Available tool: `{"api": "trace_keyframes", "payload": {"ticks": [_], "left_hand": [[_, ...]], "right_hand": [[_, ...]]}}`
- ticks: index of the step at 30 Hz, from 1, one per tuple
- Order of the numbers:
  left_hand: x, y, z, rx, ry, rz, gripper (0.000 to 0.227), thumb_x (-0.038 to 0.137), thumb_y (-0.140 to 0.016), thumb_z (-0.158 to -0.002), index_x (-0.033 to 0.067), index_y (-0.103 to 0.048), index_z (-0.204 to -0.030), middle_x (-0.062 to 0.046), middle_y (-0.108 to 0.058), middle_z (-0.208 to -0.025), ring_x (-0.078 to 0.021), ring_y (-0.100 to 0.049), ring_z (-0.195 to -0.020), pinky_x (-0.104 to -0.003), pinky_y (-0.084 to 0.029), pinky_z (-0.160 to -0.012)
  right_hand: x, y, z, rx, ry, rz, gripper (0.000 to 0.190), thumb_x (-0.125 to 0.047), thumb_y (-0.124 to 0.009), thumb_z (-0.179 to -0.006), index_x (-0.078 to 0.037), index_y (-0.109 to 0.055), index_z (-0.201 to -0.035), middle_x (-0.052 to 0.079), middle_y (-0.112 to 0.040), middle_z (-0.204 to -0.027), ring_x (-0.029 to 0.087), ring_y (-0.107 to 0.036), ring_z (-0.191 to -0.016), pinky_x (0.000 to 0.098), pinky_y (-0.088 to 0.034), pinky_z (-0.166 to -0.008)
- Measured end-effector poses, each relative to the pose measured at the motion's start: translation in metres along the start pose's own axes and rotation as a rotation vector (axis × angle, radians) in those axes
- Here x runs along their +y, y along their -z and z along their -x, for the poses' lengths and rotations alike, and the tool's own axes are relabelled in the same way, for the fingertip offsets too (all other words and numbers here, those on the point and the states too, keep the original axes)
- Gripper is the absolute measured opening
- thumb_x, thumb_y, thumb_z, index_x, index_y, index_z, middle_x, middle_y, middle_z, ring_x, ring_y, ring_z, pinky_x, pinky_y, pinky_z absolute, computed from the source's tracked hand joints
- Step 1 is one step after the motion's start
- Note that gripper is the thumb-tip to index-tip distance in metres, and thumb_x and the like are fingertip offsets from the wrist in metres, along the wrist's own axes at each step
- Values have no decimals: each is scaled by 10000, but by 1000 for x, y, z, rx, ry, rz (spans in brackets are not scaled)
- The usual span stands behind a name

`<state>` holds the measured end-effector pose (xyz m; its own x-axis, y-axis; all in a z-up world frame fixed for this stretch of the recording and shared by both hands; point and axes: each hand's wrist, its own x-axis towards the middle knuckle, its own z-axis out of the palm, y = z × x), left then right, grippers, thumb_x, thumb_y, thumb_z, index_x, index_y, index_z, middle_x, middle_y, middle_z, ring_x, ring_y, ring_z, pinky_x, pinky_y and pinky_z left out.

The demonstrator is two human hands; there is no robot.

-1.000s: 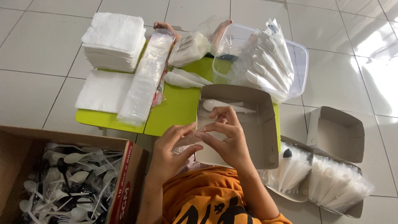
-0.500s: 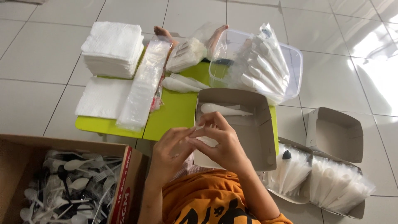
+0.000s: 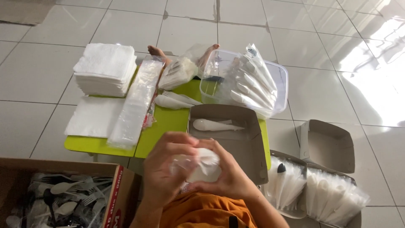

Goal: The person repeatedly picks up plastic-wrapped bundles of white plastic cutlery, opens the wrappers, and places the bundles into a cardboard box. The person handles the cutlery by hand and arranges the bundles inside the box.

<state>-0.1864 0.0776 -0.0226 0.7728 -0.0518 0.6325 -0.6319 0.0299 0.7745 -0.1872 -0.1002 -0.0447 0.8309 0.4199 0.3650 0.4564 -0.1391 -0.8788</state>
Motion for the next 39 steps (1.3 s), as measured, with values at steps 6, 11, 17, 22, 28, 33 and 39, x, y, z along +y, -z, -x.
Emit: {"api": "trace_keyframes", "payload": {"ticks": [6,11,17,22,28,33,39], "left_hand": [[0,-29,-18,-112,91,525,82,96,-682,-965,116,-674,-1045,-56,-672,-1051,-189,-656,-1004,-398,-602,-973],[-28,-42,-34,9,101,520,98,161,-670,-956,69,-646,-979,-97,-690,-899,-232,-682,-899,-402,-576,-874],[-57,-40,-28,122,138,287,377,286,-683,-947,34,-585,-1209,-142,-615,-1144,-244,-613,-1111,-404,-532,-960],[-75,-39,-11,-62,442,381,1073,633,-741,-813,12,-257,-1542,-157,-447,-1295,-211,-511,-1129,-363,-490,-964],[-85,-37,-20,-71,597,309,1028,288,-806,-803,-44,-214,-1576,-416,-536,-1259,-435,-636,-1117,-494,-551,-940],[-115,-18,-40,-34,703,278,972,96,-843,-766,99,-305,-1576,-233,-684,-1091,-235,-715,-914,-394,-641,-763],[-213,-38,-56,-290,777,-128,833,183,-852,-828,295,-405,-1521,-276,-656,-1233,-319,-737,-1011,-391,-671,-766]], "right_hand": [[27,35,8,250,116,284,353,-93,-831,-782,-26,-625,-1061,122,-684,-1036,232,-681,-902,318,-558,-761],[61,57,10,366,132,375,287,-37,-828,-735,-44,-648,-959,115,-672,-906,264,-667,-785,382,-525,-693],[90,73,-5,514,272,542,173,-28,-762,-813,-60,-640,-931,100,-647,-855,294,-655,-746,393,-528,-687],[102,73,-20,533,473,772,130,17,-688,-856,-70,-660,-949,102,-641,-888,305,-669,-797,377,-551,-720],[122,75,-28,398,660,1236,156,-128,-542,-941,-85,-685,-985,113,-595,-921,294,-630,-791,389,-523,-678],[145,105,-21,209,563,1289,380,-67,-788,-747,-118,-630,-1089,100,-605,-991,280,-638,-897,397,-522,-774],[126,138,3,8,258,1141,333,-229,-810,-854,-55,-631,-1075,147,-634,-991,354,-650,-953,421,-529,-797]]}}
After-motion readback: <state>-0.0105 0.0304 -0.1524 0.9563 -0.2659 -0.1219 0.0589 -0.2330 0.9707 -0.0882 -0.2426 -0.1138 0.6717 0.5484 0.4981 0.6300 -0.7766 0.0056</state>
